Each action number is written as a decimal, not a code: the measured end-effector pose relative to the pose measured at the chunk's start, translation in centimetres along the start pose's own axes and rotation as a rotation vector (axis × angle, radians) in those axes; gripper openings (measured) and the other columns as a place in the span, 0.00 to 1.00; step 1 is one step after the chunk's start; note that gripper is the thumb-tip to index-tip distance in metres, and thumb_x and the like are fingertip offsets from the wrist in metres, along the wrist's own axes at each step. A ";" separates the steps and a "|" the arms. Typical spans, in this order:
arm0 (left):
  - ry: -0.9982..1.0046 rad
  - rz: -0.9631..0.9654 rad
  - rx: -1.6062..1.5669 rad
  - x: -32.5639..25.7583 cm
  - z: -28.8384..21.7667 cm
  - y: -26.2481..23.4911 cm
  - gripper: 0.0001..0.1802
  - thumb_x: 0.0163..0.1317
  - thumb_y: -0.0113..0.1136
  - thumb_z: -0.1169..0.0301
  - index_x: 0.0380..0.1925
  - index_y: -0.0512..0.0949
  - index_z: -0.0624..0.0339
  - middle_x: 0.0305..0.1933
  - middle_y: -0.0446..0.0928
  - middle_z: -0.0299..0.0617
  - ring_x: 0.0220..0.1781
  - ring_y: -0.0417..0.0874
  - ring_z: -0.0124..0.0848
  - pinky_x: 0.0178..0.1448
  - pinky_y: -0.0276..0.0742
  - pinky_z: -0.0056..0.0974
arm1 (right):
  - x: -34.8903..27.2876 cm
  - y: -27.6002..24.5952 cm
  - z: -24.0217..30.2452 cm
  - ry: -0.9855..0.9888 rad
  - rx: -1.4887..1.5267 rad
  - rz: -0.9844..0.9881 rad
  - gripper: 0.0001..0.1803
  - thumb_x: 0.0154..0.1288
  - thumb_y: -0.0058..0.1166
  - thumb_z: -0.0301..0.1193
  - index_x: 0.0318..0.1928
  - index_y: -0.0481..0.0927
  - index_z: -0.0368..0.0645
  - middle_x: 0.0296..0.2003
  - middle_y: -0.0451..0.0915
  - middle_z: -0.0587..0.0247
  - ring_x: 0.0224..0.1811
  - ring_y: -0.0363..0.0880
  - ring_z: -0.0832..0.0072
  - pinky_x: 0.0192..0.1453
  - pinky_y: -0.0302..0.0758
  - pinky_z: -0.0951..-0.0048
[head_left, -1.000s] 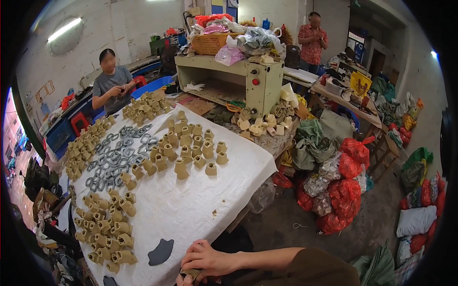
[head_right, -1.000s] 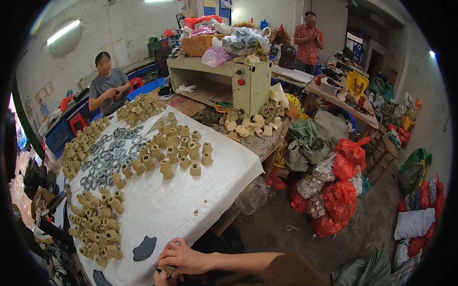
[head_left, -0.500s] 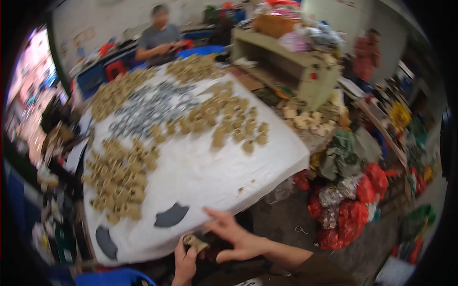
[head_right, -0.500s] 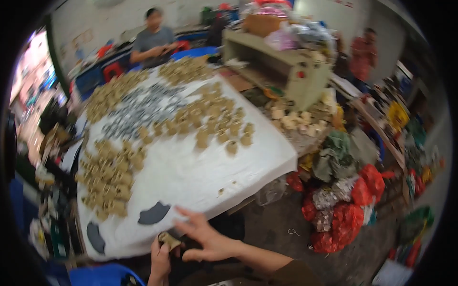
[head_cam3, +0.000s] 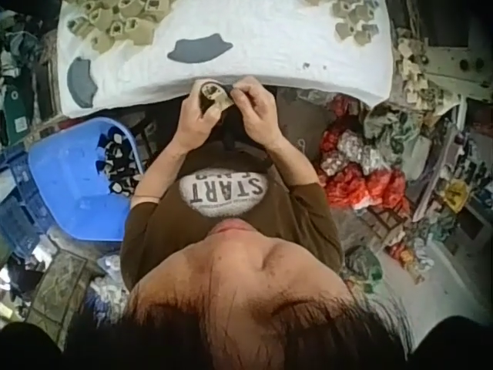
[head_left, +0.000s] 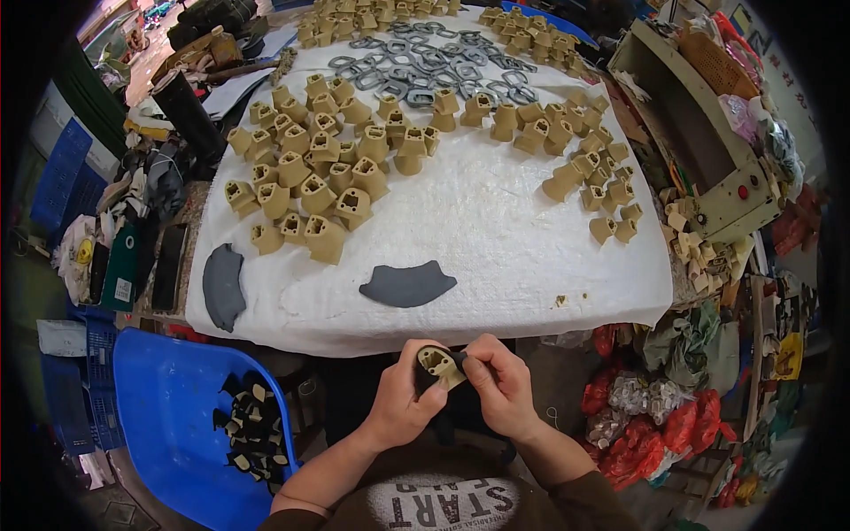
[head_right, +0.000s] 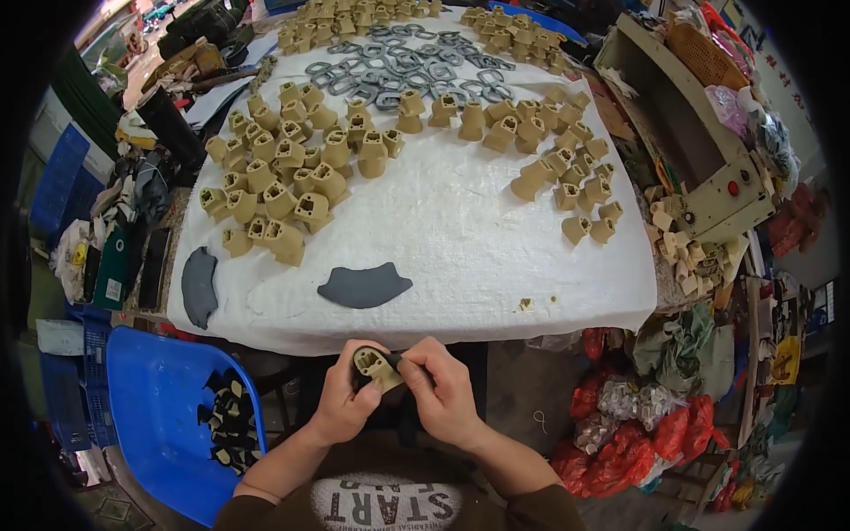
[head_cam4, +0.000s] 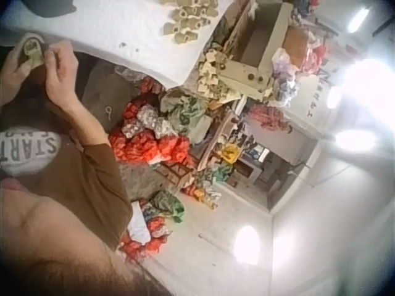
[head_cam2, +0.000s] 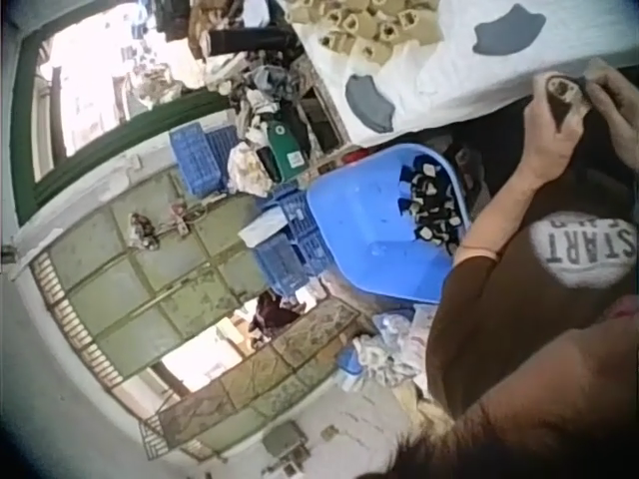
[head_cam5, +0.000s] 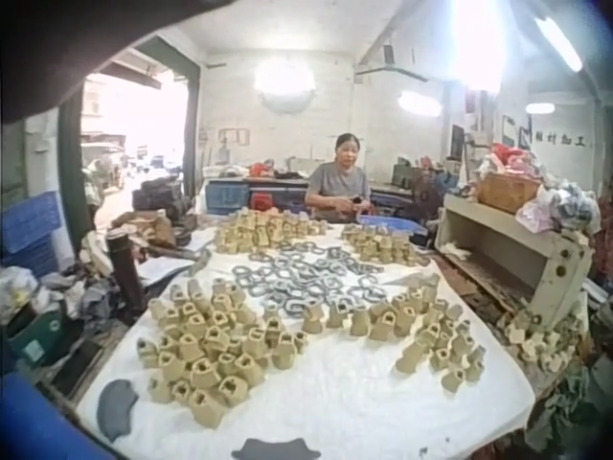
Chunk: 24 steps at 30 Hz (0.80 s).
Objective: The recorder is assembling small shoe components by manually inserting a beige plastic piece into a grey rubber or leather base.
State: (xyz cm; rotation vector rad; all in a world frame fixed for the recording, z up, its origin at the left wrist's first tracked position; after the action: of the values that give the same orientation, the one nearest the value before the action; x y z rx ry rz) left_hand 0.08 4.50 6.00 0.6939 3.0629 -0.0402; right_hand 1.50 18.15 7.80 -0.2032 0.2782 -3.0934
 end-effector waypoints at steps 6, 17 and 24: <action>0.050 -0.129 0.088 -0.1 0.1 0.3 0.22 0.59 0.53 0.61 0.45 0.61 0.65 0.33 0.73 0.48 0.33 0.78 0.41 0.40 0.74 0.40 | 0.3 0.8 0.8 -0.052 -0.137 -0.045 0.03 0.61 0.51 0.20 0.36 0.76 0.37 0.27 0.72 0.60 0.29 0.70 0.67 0.34 0.66 0.72; 0.068 -0.168 0.049 0.5 0.6 -0.3 0.21 0.68 0.45 0.60 0.49 0.57 0.67 0.36 0.73 0.51 0.37 0.78 0.42 0.42 0.72 0.39 | -0.9 3.4 1.9 -0.432 -0.676 0.035 0.27 0.47 0.54 0.18 0.53 0.71 0.31 0.54 0.66 0.43 0.45 0.70 0.56 0.46 0.68 0.63; -0.090 0.076 -0.324 -0.3 2.4 -0.8 0.31 0.68 0.43 0.56 0.62 0.50 0.64 0.45 0.69 0.42 0.40 0.71 0.28 0.45 0.68 0.32 | 0.8 -0.6 0.0 -0.074 -0.066 0.223 0.25 0.56 0.54 0.22 0.56 0.69 0.37 0.37 0.79 0.53 0.43 0.76 0.66 0.53 0.68 0.66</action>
State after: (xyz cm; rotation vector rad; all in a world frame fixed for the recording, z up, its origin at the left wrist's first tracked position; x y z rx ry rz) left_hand 0.00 3.61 3.62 0.7586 2.8545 0.4022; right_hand 0.72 18.76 7.99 -0.2681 0.3739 -2.8519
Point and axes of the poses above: each hand's wrist, its own x-axis towards the middle knuckle, its own y-axis out of the palm, z = x × y, the point moved 6 cm from there along x, towards the middle knuckle
